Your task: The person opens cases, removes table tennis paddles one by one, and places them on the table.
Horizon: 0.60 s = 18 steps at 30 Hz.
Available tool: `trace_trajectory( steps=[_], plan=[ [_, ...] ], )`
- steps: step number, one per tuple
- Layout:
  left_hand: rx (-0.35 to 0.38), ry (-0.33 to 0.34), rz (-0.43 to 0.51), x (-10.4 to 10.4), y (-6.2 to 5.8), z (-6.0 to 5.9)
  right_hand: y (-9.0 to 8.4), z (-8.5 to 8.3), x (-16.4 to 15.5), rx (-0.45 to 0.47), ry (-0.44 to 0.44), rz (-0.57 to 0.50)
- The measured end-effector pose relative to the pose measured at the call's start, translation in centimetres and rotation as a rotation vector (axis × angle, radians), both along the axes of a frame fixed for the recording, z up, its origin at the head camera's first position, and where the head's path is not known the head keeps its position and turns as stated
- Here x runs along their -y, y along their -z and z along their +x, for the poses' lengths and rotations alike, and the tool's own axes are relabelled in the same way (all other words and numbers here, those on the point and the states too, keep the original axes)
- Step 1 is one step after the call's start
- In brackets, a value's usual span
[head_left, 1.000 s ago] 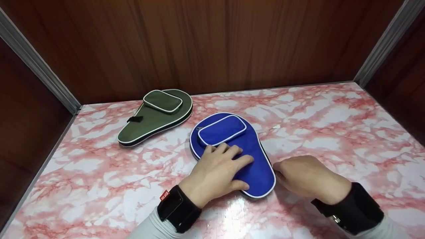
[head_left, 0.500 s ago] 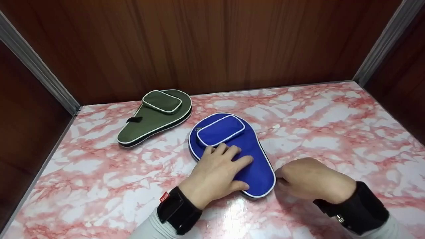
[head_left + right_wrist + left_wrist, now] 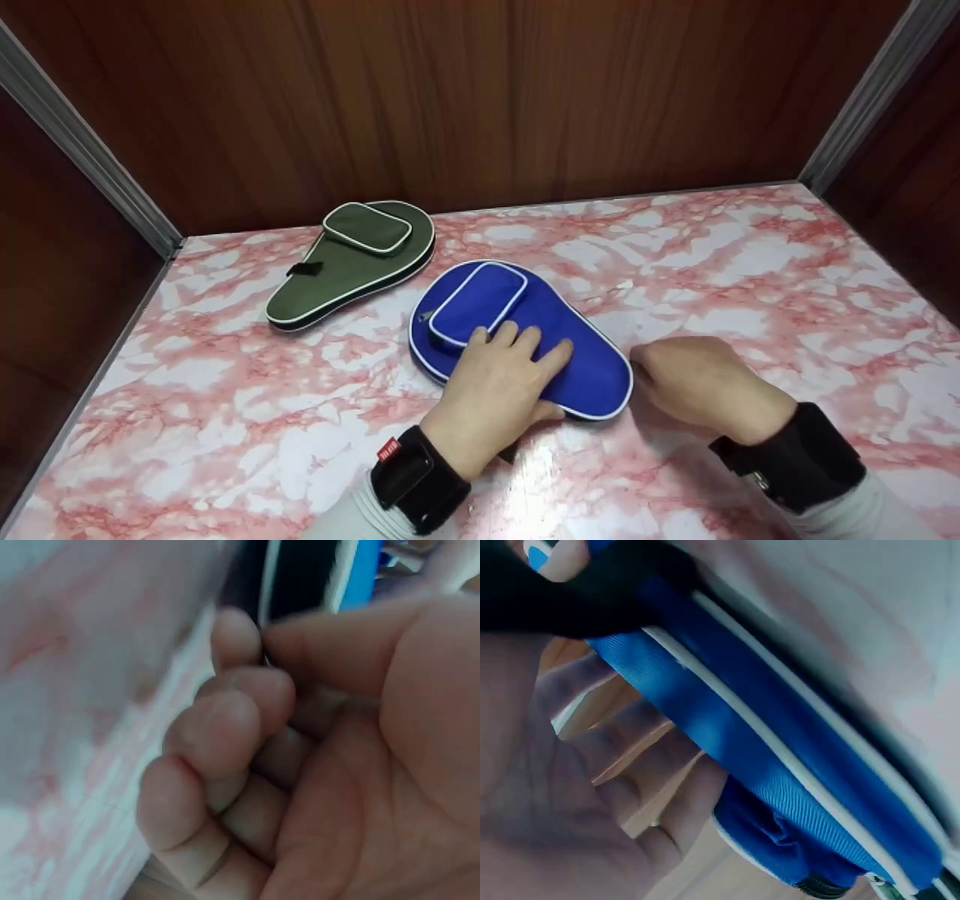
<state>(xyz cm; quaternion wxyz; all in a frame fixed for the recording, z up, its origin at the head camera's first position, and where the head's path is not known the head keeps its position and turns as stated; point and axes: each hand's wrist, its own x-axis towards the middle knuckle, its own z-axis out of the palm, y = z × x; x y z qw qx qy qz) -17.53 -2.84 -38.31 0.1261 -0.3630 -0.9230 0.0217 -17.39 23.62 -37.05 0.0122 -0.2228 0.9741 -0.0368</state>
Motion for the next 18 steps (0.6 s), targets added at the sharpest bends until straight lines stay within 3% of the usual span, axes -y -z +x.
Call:
trace_trajectory(
  steps=[5, 13, 18],
  plan=[
    [-0.040, 0.023, -0.039, 0.5, -0.3, -0.3, 0.4, -0.3, -0.1, 0.009, 0.018, 0.007],
    [0.147, 0.048, 0.079, 1.7, -0.3, -1.3, 0.1, 0.2, 0.1, 0.014, 0.008, 0.056],
    [0.164, 0.050, 0.094, 1.6, -0.2, -1.3, -0.3, 0.7, 0.1, 0.047, 0.000, 0.082]
  ],
)
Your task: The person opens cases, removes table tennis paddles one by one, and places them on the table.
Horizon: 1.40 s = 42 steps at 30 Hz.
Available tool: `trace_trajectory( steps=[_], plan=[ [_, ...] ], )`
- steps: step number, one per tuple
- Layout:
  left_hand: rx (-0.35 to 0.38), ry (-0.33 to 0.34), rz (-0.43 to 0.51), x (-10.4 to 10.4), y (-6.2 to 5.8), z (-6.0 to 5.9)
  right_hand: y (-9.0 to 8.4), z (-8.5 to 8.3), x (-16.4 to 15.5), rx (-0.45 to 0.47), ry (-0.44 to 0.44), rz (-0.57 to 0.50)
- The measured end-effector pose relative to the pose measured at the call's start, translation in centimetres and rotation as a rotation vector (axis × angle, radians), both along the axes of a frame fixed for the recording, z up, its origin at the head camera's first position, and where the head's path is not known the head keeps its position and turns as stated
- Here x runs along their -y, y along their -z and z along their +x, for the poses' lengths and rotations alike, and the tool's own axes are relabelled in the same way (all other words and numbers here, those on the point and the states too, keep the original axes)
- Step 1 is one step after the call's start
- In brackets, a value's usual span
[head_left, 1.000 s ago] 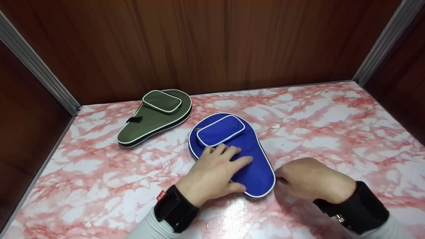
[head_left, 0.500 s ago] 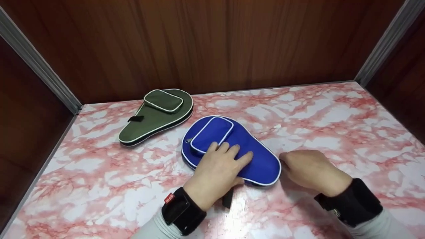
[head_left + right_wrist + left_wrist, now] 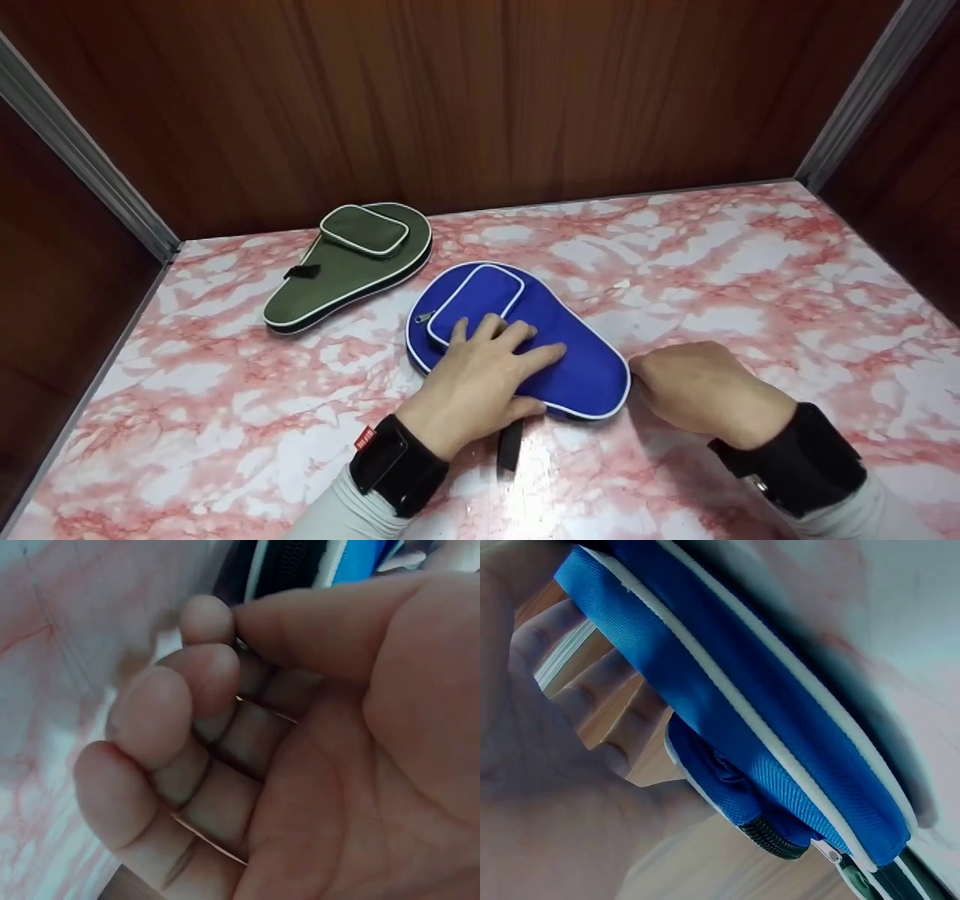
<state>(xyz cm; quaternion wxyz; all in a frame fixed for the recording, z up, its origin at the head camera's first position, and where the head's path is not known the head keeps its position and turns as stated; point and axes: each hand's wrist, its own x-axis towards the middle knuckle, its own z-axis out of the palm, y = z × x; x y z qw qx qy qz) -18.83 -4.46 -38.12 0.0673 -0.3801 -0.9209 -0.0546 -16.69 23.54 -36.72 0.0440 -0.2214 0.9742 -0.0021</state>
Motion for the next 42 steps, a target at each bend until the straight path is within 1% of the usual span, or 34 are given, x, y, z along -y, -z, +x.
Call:
trace_trajectory(
  steps=[6, 11, 19, 25, 33, 38, 42],
  plan=[
    [-0.004, -0.033, 0.012, -0.3, 0.1, 0.1, -0.3, 0.6, -0.1, 0.034, -0.040, -0.011],
    [-0.010, -0.047, 0.017, -0.4, 0.1, 0.2, -0.4, 0.9, 0.1, 0.051, -0.062, -0.002],
    [0.002, -0.048, 0.008, -0.4, 0.0, 0.3, 0.3, 1.7, 0.8, -0.005, -0.129, -0.030],
    [0.006, -0.047, 0.006, -0.4, 0.1, 0.3, 0.3, 2.2, 1.3, 0.038, -0.141, 0.007],
    [-0.019, -0.044, 0.002, -0.4, 0.1, 0.2, 0.4, 2.6, 2.0, 0.043, -0.170, 0.001],
    [-0.039, -0.040, 0.005, -0.4, 0.2, 0.2, 0.4, 2.9, 2.4, -0.001, -0.193, 0.012],
    [-0.028, -0.045, 0.000, -0.4, 0.1, 0.3, 0.7, 3.2, 2.9, -0.068, -0.212, -0.011]
  ],
)
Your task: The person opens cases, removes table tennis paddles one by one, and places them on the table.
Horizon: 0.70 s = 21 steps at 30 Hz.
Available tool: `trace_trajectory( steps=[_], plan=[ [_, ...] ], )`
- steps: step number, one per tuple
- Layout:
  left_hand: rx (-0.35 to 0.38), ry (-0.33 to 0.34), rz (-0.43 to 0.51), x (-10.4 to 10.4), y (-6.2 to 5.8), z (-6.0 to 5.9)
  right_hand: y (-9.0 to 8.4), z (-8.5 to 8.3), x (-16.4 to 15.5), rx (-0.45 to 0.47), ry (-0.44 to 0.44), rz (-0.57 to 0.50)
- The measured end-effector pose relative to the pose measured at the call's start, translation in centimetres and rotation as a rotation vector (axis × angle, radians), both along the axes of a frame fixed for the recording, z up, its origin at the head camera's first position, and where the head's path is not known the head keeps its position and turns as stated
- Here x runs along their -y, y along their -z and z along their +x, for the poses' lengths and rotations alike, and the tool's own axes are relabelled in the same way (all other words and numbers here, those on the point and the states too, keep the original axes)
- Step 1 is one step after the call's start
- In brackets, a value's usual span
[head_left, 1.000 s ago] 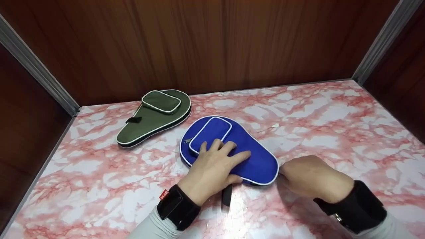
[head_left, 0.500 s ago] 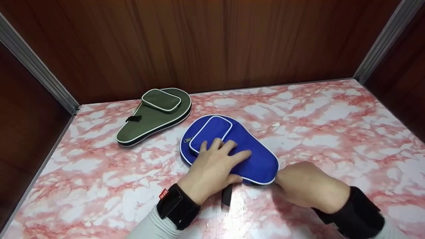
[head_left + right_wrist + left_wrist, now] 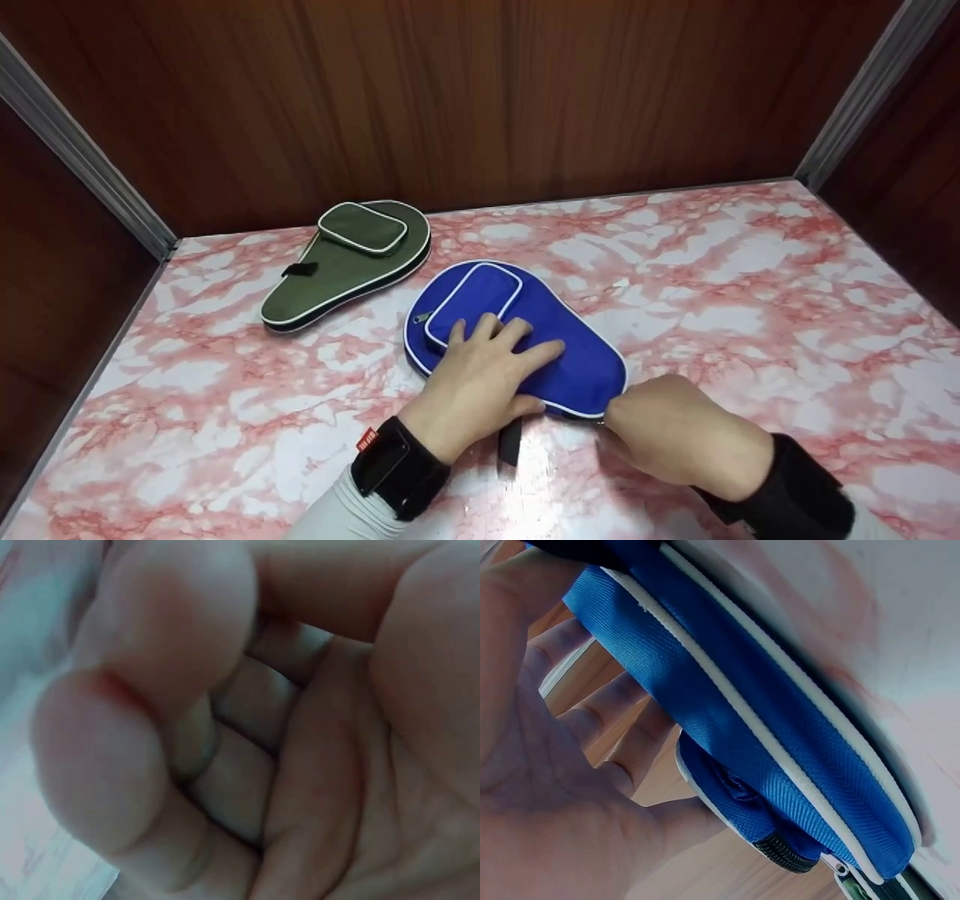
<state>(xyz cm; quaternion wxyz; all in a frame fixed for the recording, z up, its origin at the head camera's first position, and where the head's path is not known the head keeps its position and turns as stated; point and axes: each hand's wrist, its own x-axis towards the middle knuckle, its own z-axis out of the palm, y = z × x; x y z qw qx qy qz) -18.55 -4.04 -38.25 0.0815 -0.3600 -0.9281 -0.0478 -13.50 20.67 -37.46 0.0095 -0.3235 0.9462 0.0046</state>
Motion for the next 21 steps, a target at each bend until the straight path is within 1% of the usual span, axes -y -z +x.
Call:
trace_trajectory(
  steps=[5, 10, 13, 16, 19, 21],
  plan=[
    [0.015, -0.004, -0.009, 0.0, 0.0, -0.1, 0.9, 0.4, 1.0, -0.092, -0.034, -0.081],
    [0.005, 0.004, -0.011, 0.0, -0.1, 0.0, 1.6, 0.4, 2.2, -0.125, -0.043, -0.101],
    [-0.008, 0.008, -0.013, 0.0, -0.1, 0.0, 1.8, 0.4, 2.5, -0.131, -0.039, -0.110],
    [-0.005, 0.004, -0.016, 0.0, -0.1, -0.1, 1.8, 0.3, 2.6, -0.134, -0.033, -0.121],
    [0.004, -0.006, -0.020, -0.1, 0.0, -0.1, 1.6, 0.2, 2.5, -0.113, -0.010, -0.136],
    [-0.001, -0.013, -0.022, -0.1, 0.1, -0.1, 1.2, 0.1, 2.2, -0.087, 0.013, -0.155]
  ],
)
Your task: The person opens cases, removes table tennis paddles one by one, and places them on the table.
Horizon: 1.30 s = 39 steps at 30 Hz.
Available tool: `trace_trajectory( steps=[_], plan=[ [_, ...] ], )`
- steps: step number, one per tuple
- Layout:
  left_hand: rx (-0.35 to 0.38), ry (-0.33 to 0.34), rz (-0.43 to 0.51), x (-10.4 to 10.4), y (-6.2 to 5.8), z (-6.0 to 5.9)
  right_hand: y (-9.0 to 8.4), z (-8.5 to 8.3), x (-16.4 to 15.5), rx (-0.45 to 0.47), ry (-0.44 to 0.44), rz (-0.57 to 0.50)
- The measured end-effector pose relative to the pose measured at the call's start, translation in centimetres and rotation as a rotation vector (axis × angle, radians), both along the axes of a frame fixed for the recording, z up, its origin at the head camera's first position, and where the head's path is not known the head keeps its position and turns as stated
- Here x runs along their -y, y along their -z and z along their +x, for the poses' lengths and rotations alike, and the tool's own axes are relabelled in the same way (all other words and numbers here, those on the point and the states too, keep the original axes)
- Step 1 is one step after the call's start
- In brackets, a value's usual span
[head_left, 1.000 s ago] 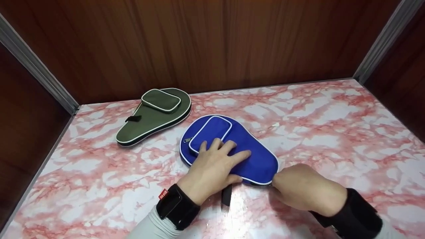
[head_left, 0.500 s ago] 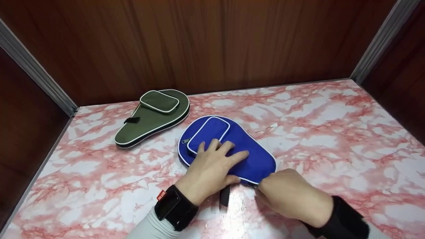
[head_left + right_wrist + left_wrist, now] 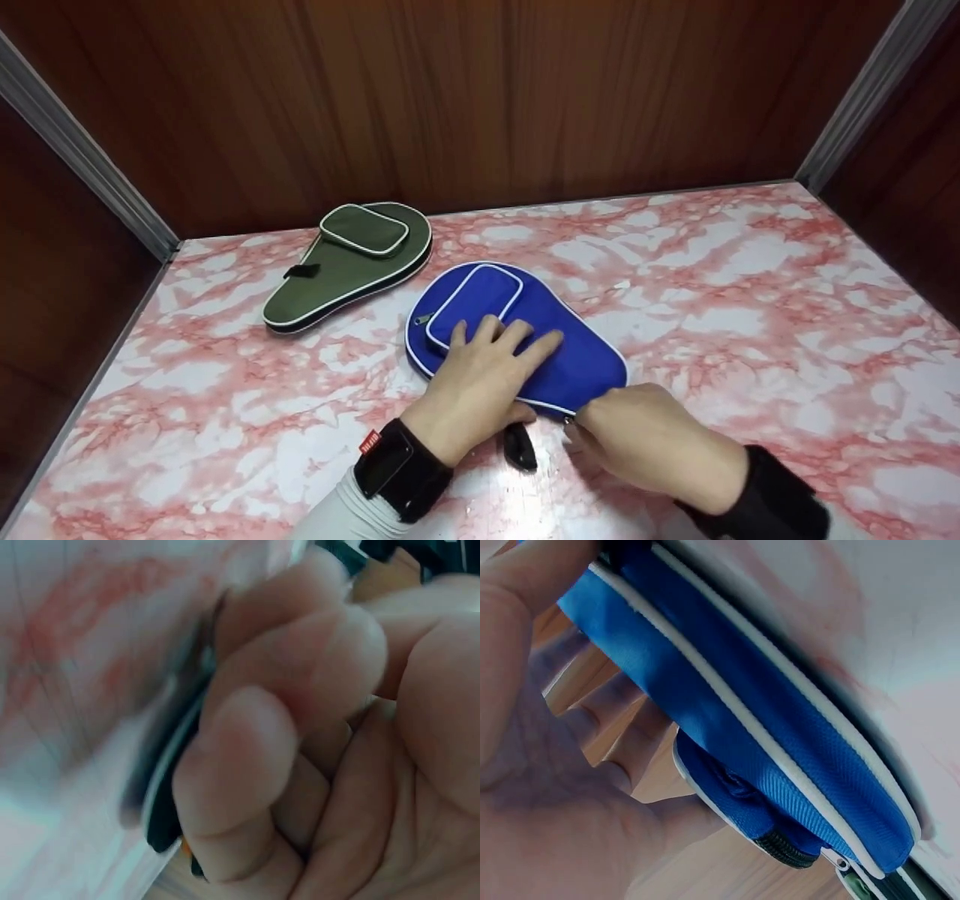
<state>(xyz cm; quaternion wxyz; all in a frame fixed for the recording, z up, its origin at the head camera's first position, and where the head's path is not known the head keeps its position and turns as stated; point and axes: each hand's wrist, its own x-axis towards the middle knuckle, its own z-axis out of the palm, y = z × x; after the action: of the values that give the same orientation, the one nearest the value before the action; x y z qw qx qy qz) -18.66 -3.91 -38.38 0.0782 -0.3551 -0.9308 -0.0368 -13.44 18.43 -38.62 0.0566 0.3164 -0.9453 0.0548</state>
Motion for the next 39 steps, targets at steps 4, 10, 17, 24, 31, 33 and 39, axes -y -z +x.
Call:
trace_trajectory(
  steps=[4, 10, 17, 24, 31, 33, 39],
  plan=[
    [-0.023, -0.011, -0.025, -0.4, -0.1, 0.2, -1.5, -0.5, -1.2, 0.047, 0.074, -0.033],
    [-0.028, 0.010, -0.062, -0.6, -0.8, 0.5, -2.7, -1.9, -3.4, -0.110, 0.208, -0.057],
    [-0.041, 0.101, 0.003, -0.5, -1.2, 0.8, -2.1, -2.7, -4.6, -0.122, 0.277, -0.102],
    [0.004, 0.097, 0.050, 1.1, -0.9, 0.8, -1.7, -3.1, -4.3, -0.080, 0.287, -0.116],
    [0.098, 0.125, 0.113, 1.4, -1.5, 0.2, -1.2, -3.8, -4.8, -0.022, 0.283, -0.138],
    [0.113, 0.098, 0.110, 0.8, -1.9, 0.1, -0.9, -4.3, -5.1, 0.000, 0.282, -0.142],
    [0.068, -0.176, -0.018, -4.1, -2.9, 1.0, -0.1, -5.4, -5.8, 0.030, 0.335, -0.170]
  ],
)
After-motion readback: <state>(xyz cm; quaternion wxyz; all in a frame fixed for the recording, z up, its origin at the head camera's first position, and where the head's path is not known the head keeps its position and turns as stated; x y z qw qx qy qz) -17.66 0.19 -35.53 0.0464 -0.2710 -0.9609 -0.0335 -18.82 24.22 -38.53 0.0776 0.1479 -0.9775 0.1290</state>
